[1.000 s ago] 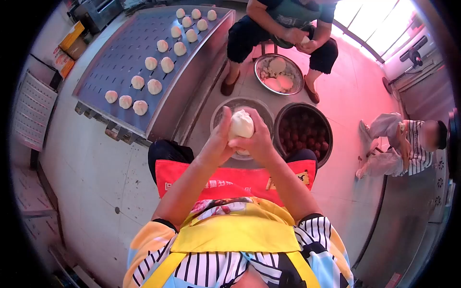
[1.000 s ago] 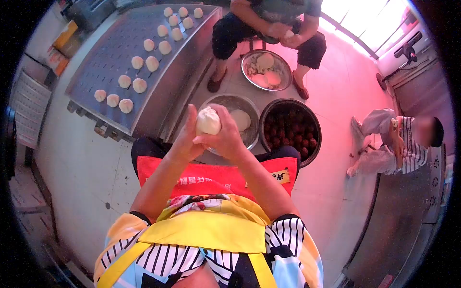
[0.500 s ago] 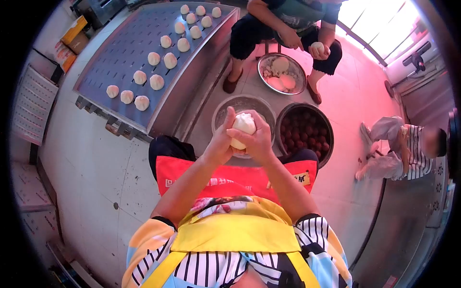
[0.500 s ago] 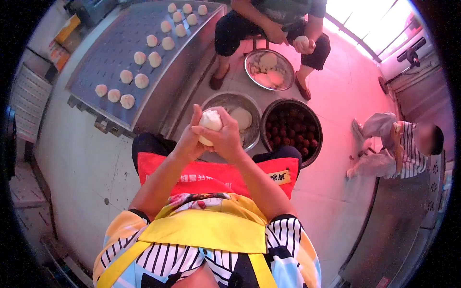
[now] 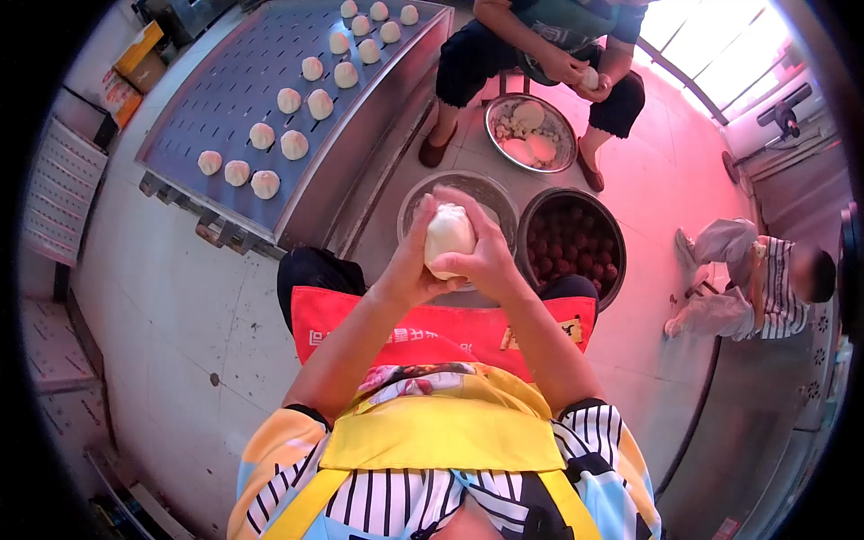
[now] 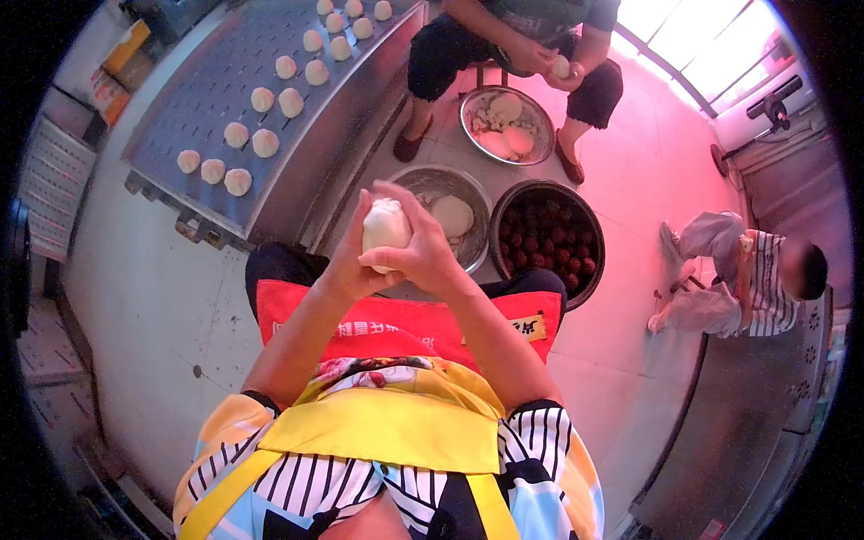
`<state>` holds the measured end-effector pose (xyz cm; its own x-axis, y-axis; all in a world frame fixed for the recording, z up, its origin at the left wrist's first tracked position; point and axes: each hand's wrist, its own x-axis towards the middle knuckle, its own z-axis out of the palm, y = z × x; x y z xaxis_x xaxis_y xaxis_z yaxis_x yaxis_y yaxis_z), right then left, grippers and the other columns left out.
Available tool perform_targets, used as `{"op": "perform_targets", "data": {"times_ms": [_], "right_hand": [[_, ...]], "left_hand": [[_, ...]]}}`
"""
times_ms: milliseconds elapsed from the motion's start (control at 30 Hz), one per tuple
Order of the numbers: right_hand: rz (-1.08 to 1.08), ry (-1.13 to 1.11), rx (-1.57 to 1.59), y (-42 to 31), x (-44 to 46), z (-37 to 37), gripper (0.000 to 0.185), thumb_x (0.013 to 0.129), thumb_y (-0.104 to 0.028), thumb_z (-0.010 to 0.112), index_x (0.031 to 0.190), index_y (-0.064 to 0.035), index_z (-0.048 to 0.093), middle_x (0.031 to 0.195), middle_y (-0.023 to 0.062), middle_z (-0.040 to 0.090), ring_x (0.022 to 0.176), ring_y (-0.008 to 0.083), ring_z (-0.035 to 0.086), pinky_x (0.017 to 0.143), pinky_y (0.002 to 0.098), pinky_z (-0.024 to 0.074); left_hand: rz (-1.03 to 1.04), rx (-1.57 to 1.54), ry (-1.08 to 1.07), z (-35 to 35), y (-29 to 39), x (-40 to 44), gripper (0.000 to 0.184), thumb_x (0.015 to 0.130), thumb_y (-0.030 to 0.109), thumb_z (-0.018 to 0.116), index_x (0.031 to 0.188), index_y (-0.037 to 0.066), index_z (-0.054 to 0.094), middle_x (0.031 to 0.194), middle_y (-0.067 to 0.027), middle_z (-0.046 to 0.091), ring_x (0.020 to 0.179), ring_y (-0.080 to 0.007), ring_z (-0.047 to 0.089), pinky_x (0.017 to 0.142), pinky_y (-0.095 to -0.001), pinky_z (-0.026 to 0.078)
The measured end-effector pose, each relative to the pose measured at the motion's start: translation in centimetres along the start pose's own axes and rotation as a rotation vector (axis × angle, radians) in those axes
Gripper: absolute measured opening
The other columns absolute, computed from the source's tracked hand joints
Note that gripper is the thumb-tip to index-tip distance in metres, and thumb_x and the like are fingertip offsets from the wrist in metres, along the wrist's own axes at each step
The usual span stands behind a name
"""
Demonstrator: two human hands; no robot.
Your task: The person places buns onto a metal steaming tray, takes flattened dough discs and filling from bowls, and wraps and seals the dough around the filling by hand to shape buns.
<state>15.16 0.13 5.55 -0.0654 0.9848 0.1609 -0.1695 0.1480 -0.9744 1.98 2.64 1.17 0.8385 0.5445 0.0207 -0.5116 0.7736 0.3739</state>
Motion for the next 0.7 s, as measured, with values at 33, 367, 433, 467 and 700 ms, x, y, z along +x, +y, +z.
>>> {"op": "perform_targets", "data": {"times_ms": [33,367,433,467,700], "right_hand": [[0.064,0.018,-0.056,0.3,-0.2,-0.2,0.061,0.059,-0.025,0.081,0.110,-0.0026,0.055,0.099,0.0068,0.061,0.103,0.0180,0.054,0.089,0.0326,0.0435],[0.101,0.031,-0.161,0.8,-0.1,0.0,0.059,0.057,-0.018,0.080,0.109,-0.0026,0.055,0.098,0.0085,0.060,0.103,0.0204,0.054,0.089,0.0328,0.0425],[-0.006,0.031,-0.371,1.8,0.1,0.0,0.060,0.057,-0.020,0.081,0.109,-0.0024,0.055,0.098,0.0083,0.060,0.103,0.0188,0.053,0.089,0.0323,0.0428],[-0.051,0.040,-0.471,2.1,-0.1,0.2,0.061,0.057,-0.020,0.081,0.109,-0.0023,0.055,0.098,0.0082,0.060,0.103,0.0181,0.053,0.088,0.0320,0.0430],[-0.014,0.004,-0.327,0.8,-0.4,0.2,0.065,0.057,-0.025,0.083,0.111,-0.0026,0.054,0.097,0.0089,0.060,0.101,0.0181,0.054,0.087,0.0320,0.0438]], "left_hand": [[0.032,0.079,0.131,0.0,-0.3,0.0,0.064,0.084,0.072,0.037,0.107,0.016,0.056,0.094,-0.0011,0.063,0.084,-0.0157,0.064,0.063,-0.0362,0.055],[0.186,0.133,0.342,-0.2,-1.3,0.4,0.059,0.087,0.068,0.036,0.108,0.017,0.055,0.091,-0.0011,0.063,0.084,-0.0170,0.065,0.067,-0.0316,0.054],[0.286,0.110,0.443,1.2,-1.3,1.0,0.059,0.087,0.068,0.036,0.107,0.016,0.056,0.091,-0.0012,0.064,0.083,-0.0172,0.065,0.067,-0.0303,0.054],[0.291,0.061,0.465,2.2,-1.2,0.6,0.059,0.086,0.068,0.037,0.106,0.016,0.056,0.092,-0.0014,0.064,0.083,-0.0170,0.065,0.066,-0.0296,0.054],[0.255,0.054,0.411,0.9,-1.0,0.2,0.059,0.088,0.066,0.038,0.104,0.013,0.057,0.094,-0.0023,0.064,0.083,-0.0162,0.065,0.068,-0.0294,0.055]]}}
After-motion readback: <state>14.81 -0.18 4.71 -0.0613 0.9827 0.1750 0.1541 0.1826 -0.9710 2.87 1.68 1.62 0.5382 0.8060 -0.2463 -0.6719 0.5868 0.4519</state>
